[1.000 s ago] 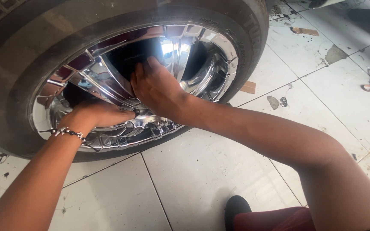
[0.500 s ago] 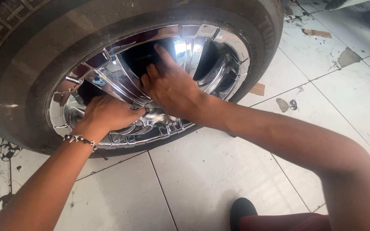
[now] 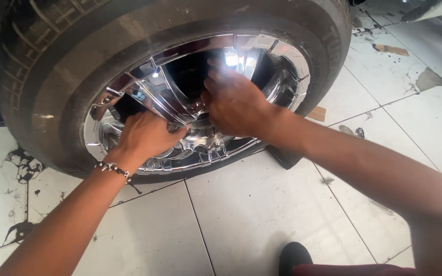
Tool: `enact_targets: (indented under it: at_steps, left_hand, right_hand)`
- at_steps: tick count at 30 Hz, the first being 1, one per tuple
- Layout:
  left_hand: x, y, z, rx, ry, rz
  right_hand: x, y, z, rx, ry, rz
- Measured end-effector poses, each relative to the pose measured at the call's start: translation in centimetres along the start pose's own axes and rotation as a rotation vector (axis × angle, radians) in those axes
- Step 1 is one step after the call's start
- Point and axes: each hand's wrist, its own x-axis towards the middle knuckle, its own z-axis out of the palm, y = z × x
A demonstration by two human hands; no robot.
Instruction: Cleaning a chrome car wheel rim with a cloth and hands.
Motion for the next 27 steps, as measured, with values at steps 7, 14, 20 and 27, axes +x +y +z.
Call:
enact_targets:
  at_steps: [7,14,20,27]
  left_hand:
    - [-2.3,-0.4,0.9,0.183,0.104,0.066]
    - [-2.5,-1.4,3.4,0.267,0.093,0.157]
    - [-2.2,3.3,3.7,0.838,-0.043,0.189]
    - [0.0,19.7,-14.6,-0.25,0.667,0.498]
  right_hand:
    - [-3.1,3.3,-0.1,0.597,0.141,-0.163]
    - [-7.5,4.3,5.1,0.335,0.098,-0.007]
    - [-6.3,5.8,-0.7,0.471,0.478,0.085]
    - [-1.6,12.2,-10.6,0.94,1.035,0.55]
